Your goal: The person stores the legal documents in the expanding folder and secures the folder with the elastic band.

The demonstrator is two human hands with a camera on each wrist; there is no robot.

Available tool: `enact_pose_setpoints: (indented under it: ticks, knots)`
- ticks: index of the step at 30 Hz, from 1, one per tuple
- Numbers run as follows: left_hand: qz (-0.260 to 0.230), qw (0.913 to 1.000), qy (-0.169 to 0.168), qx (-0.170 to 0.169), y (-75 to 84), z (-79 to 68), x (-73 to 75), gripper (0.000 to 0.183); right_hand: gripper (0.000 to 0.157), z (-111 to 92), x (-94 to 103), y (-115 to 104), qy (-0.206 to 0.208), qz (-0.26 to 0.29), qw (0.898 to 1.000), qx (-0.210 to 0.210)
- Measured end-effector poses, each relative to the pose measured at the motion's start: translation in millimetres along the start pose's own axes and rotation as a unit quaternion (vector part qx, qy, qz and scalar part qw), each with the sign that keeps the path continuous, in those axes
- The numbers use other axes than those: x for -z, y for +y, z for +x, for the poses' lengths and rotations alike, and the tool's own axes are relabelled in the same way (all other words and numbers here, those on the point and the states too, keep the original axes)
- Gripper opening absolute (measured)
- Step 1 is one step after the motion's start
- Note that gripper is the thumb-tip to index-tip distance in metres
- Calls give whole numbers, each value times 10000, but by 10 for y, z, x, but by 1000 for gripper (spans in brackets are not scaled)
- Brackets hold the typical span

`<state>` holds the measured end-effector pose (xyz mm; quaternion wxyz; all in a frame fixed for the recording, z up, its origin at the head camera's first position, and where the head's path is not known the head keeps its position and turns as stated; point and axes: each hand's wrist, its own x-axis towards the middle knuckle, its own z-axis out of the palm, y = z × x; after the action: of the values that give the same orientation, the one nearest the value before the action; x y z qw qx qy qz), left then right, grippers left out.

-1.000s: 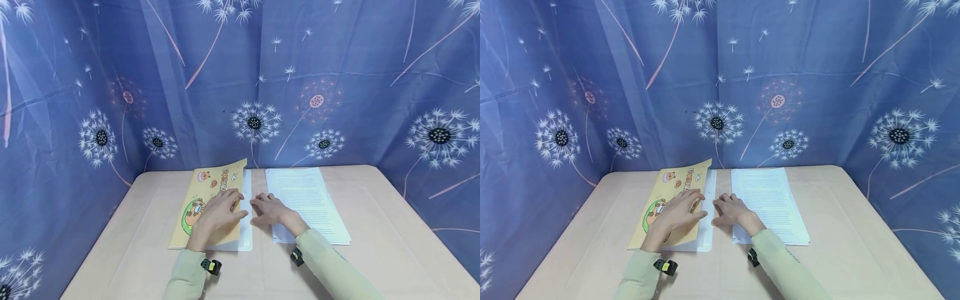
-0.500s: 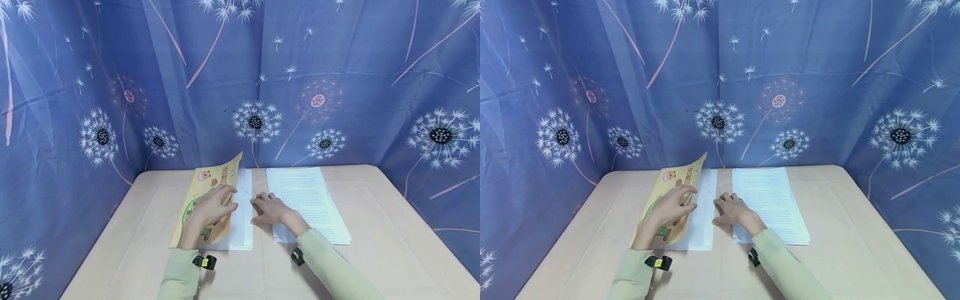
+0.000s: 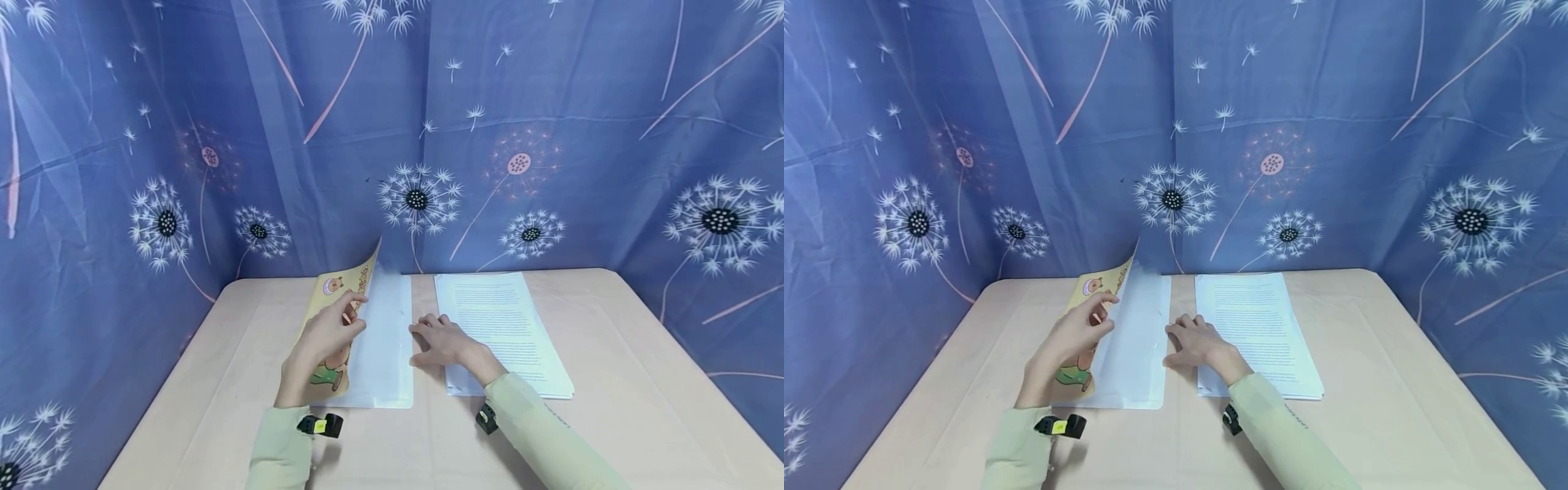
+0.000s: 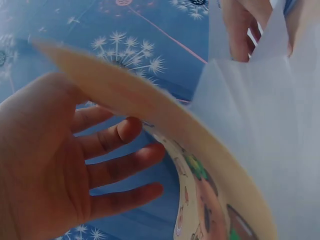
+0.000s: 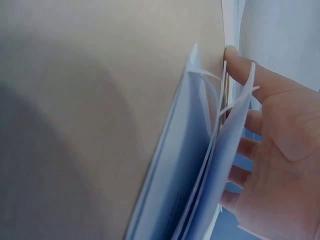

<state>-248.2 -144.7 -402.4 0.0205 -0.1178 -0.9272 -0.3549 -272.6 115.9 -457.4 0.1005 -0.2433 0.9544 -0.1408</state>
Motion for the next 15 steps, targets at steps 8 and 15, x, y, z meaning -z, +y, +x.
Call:
enact_pose_setpoints:
  ticks: [8, 15]
  knots:
    - [-188, 9998, 63, 85, 34, -51, 98, 58, 74, -18, 9, 28, 47, -86, 9999, 27]
    - [-399, 9991, 159, 21, 61, -66, 152, 56, 74, -17, 3, 8, 8, 27, 10000, 62]
